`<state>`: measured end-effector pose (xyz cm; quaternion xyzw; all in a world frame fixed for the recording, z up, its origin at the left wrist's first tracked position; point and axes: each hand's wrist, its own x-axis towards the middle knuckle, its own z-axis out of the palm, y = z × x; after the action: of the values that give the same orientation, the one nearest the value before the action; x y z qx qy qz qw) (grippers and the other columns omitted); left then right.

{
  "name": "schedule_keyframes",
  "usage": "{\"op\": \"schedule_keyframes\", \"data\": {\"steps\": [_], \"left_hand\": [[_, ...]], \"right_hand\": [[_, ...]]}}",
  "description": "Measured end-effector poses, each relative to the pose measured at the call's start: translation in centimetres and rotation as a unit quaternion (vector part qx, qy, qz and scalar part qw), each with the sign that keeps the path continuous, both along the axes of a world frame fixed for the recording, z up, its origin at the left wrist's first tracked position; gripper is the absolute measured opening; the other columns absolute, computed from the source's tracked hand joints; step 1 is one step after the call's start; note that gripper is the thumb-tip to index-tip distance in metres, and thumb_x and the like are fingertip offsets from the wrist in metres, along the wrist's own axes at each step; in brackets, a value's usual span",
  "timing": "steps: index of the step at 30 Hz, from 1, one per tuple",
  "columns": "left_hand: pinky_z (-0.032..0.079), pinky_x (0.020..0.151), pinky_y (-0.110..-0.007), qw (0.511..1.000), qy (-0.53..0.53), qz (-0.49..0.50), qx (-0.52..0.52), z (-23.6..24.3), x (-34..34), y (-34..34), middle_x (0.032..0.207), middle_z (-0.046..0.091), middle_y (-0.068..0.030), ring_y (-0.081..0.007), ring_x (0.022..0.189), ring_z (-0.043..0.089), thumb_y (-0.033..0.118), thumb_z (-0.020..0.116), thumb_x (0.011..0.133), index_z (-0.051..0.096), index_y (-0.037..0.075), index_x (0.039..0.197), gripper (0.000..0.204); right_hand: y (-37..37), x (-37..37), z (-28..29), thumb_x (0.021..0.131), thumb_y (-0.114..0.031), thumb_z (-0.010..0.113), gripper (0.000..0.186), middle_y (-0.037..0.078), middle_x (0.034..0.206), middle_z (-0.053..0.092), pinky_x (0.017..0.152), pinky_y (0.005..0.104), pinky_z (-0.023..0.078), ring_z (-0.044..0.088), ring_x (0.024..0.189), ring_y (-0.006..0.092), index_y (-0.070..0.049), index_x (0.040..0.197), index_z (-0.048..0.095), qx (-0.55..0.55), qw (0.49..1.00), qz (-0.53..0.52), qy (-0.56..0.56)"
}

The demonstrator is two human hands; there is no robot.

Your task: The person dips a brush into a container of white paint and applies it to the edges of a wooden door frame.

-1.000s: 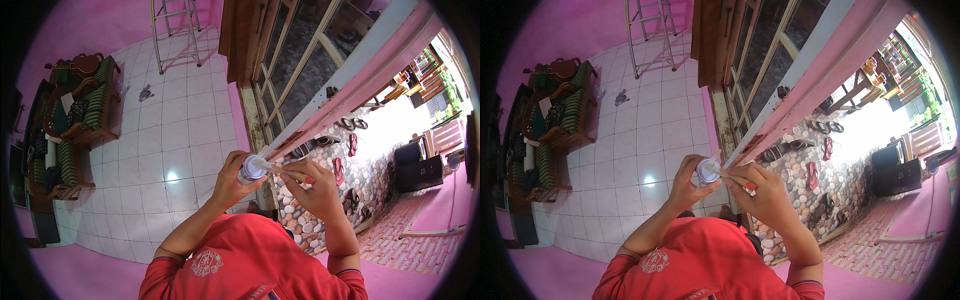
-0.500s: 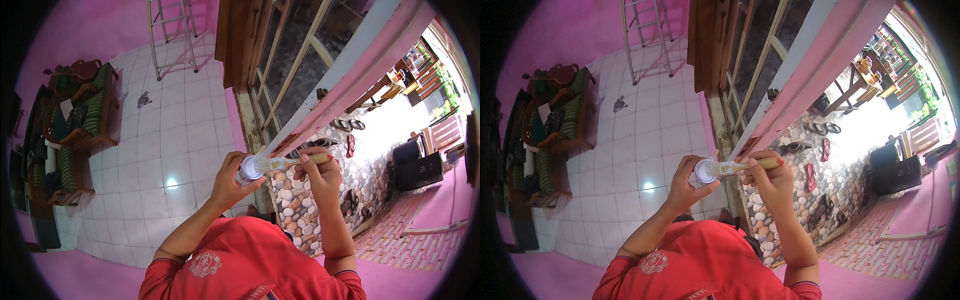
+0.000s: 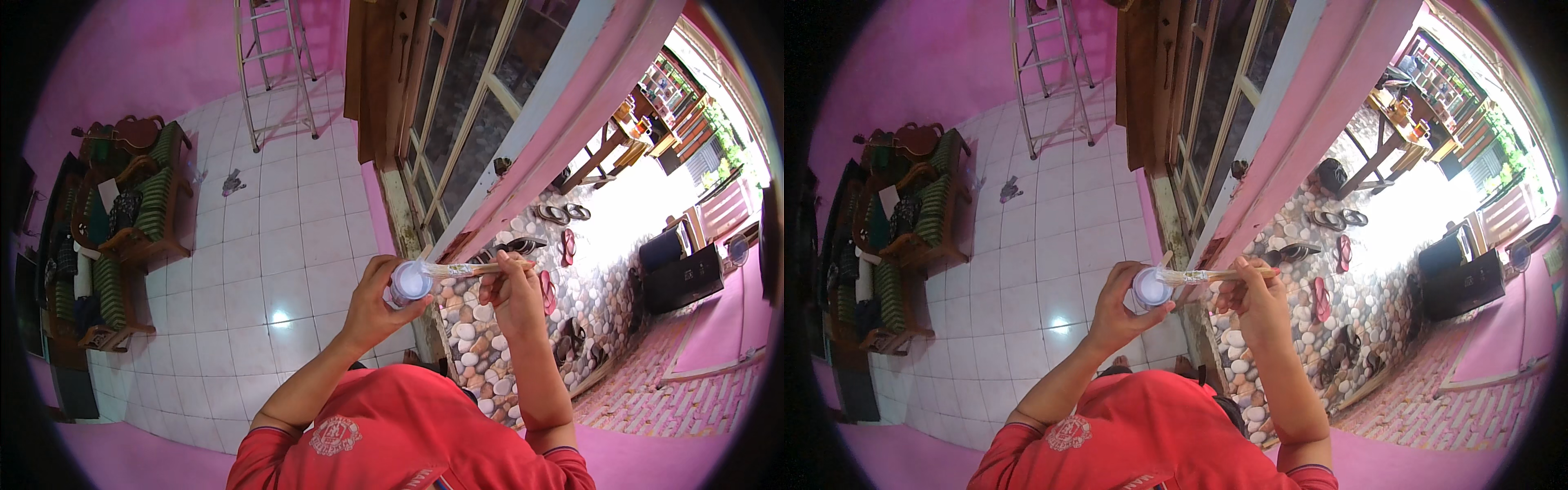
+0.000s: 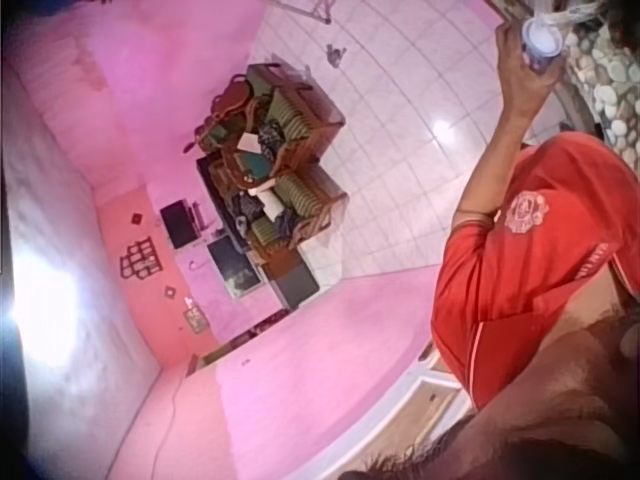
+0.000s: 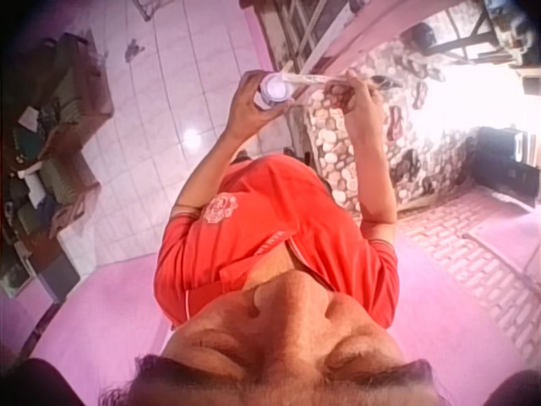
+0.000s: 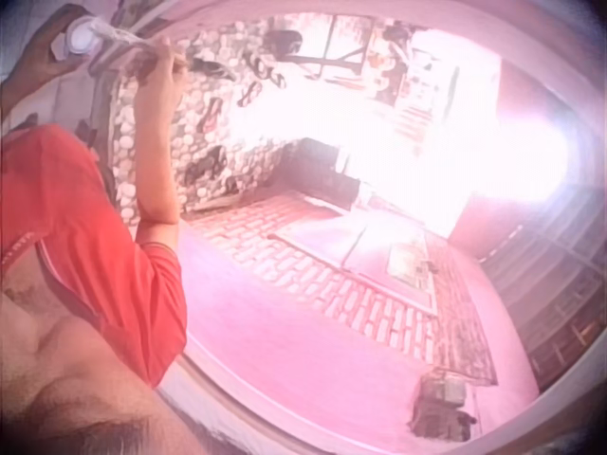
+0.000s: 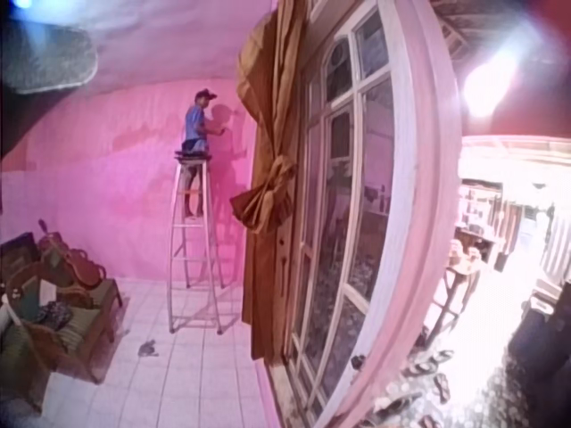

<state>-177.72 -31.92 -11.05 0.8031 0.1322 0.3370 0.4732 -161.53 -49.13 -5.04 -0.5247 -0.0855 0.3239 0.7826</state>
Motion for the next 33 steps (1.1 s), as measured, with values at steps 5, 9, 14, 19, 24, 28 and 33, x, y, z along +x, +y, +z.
{"op": "schedule_keyframes", "data": {"steps": [5,9,14,19,24,28,33], "left_hand": [[0.051,0.094,-0.038,1.0,0.0,-0.012,-0.005,0.2,0.1,-0.1,0.119,0.059,-0.0136,-0.0304,0.111,0.063,0.031,0.089,0.077,0.063,0.001,0.123,0.061],[0.05,0.092,-0.039,1.0,0.005,0.001,-0.016,0.4,0.6,-0.3,0.115,0.06,-0.0134,-0.0305,0.107,0.062,0.026,0.09,0.075,0.064,0.001,0.119,0.056],[0.052,0.087,-0.041,0.999,-0.023,0.016,0.026,0.0,1.1,-0.4,0.105,0.063,-0.0124,-0.0309,0.1,0.063,0.024,0.092,0.072,0.065,0.004,0.11,0.051],[0.053,0.083,-0.041,0.997,-0.045,0.022,0.059,-1.7,1.4,0.3,0.105,0.061,-0.0163,-0.0335,0.098,0.063,0.03,0.093,0.07,0.063,0.0,0.108,0.057],[0.053,0.084,-0.044,0.995,-0.082,0.025,0.047,0.5,1.5,-0.1,0.104,0.063,-0.0182,-0.0368,0.094,0.063,0.021,0.092,0.072,0.063,0.0,0.112,0.054],[0.053,0.083,-0.044,0.992,-0.093,0.031,0.084,-0.3,1.6,0.0,0.103,0.063,-0.0178,-0.0356,0.093,0.063,0.021,0.092,0.072,0.063,0.001,0.112,0.053],[0.053,0.079,-0.044,0.994,-0.067,0.053,0.07,-1.1,0.8,0.7,0.099,0.063,-0.0182,-0.0359,0.089,0.063,0.025,0.092,0.072,0.063,0.002,0.109,0.052]], "right_hand": [[-0.1,0.0,-1.0,0.103,-0.027,0.064,0.019,0.008,0.077,0.069,0.057,0.035,0.055,0.065,0.06,0.02,-0.01,0.096,0.062,-0.002,0.997,0.0,0.08],[-0.1,0.5,-1.1,0.102,-0.03,0.064,0.021,0.008,0.076,0.067,0.055,0.0352,0.054,0.065,0.06,0.0215,-0.01,0.095,0.062,0.01,0.995,0.0,0.103],[-0.6,0.9,1.4,0.1,-0.03,0.068,0.024,0.009,0.079,0.061,0.054,0.0359,0.051,0.062,0.064,0.0209,-0.009,0.095,0.057,0.011,0.994,-0.048,0.094],[-1.7,3.0,9.8,0.101,-0.024,0.067,0.017,0.01,0.072,0.068,0.049,0.0349,0.054,0.066,0.057,0.0229,-0.01,0.094,0.059,0.087,0.994,-0.06,0.028],[-3.9,6.2,21.4,0.102,-0.027,0.063,0.023,0.009,0.071,0.066,0.052,0.0333,0.055,0.066,0.058,0.0219,-0.005,0.093,0.06,0.17,0.945,-0.124,-0.25],[-5.9,8.2,32.8,0.102,-0.029,0.063,0.027,0.012,0.079,0.069,0.062,0.0337,0.055,0.069,0.066,0.0217,-0.002,0.101,0.062,0.171,0.847,-0.204,-0.459],[-4.5,8.0,45.9,0.104,-0.031,0.063,0.03,0.007,0.08,0.072,0.08,0.0328,0.06,0.071,0.071,0.0191,-0.002,0.1,0.07,0.212,0.705,-0.284,-0.614]]}}
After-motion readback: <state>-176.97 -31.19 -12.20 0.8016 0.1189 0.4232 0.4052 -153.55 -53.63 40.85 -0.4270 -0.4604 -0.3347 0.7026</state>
